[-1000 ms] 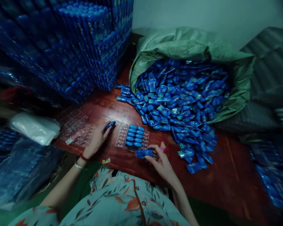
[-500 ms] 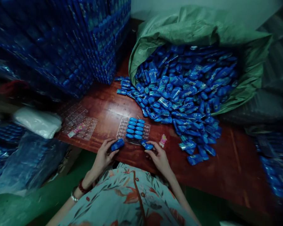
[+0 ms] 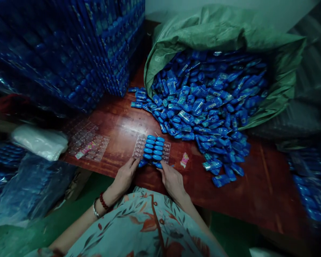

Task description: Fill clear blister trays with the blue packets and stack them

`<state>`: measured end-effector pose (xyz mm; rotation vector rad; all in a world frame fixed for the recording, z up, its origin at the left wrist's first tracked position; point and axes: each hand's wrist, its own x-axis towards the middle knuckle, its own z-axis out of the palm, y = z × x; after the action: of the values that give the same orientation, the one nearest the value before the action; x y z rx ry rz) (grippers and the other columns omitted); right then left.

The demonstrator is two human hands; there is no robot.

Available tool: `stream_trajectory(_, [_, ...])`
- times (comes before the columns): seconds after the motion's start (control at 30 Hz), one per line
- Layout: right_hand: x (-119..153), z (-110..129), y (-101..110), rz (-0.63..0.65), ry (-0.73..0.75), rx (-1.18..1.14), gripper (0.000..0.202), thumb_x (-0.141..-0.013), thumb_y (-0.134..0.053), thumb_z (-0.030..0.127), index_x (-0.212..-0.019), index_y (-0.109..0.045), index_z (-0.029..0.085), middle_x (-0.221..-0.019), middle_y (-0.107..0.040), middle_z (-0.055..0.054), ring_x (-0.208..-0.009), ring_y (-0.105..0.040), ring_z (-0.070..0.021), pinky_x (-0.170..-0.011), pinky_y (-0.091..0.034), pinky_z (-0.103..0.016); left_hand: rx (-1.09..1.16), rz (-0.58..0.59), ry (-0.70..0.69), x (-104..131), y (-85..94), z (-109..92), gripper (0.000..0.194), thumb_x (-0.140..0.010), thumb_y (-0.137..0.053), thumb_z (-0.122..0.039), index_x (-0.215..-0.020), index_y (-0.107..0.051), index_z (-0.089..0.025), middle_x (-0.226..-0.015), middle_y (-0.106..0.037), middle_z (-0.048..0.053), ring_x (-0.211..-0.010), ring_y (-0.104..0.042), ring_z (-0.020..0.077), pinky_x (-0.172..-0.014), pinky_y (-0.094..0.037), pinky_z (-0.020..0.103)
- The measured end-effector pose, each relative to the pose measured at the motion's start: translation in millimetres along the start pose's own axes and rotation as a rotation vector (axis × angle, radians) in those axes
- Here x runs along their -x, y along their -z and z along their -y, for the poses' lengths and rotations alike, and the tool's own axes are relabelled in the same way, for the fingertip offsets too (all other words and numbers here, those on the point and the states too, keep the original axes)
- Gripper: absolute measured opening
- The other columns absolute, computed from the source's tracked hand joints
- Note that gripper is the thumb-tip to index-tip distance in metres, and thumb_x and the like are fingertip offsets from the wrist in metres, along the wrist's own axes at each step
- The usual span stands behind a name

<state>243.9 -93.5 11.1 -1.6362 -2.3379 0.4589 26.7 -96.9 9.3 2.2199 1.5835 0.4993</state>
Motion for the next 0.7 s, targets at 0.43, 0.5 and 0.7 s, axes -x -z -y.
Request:
stream_trajectory(0.43, [-28.2,41.8,29.1,0.159,0.155,0.615,0.027,-0.084,-0.038,0.001,-0.1,-0.058,0.008,-0.07,-0.064,-0.014,-0.062,-0.061,-0.0207,-0.051,-0.041,-0.028,-0.6,0.391,-0.18,-46.3,19.6,-41.7,0.023,-0.081,-0.039,0.004,-0.092,-0.056,-0.008,-0.084,-0.061,0.013,-0.071,-0.063,0.0218,-0.055,-0.051,0.028])
stream_trajectory(0.5, [-32.6,44.8,31.3,0.164,0.184,0.664,0.023,-0.084,-0.039,0.002,-0.098,-0.056,0.007,-0.068,-0.062,-0.013,-0.061,-0.06,-0.0203,-0.051,-0.04,-0.027,-0.63,0.449,-0.135,-50.0,24.5,-37.3,0.026,-0.082,-0.038,0.003,-0.097,-0.055,-0.007,-0.084,-0.062,0.013,-0.068,-0.064,0.0207,-0.052,-0.05,0.026])
stream_trajectory(0.7, [-44.6,34.8,35.4,0.258,0.27,0.621,0.016,-0.088,-0.04,0.007,-0.098,-0.051,0.011,-0.075,-0.062,-0.012,-0.067,-0.06,-0.0202,-0.056,-0.042,-0.029,-0.697,0.338,-0.232,-52.2,31.1,-25.2,0.03,-0.084,-0.037,0.0,-0.107,-0.055,-0.007,-0.095,-0.064,0.017,-0.088,-0.064,0.0252,-0.072,-0.053,0.036])
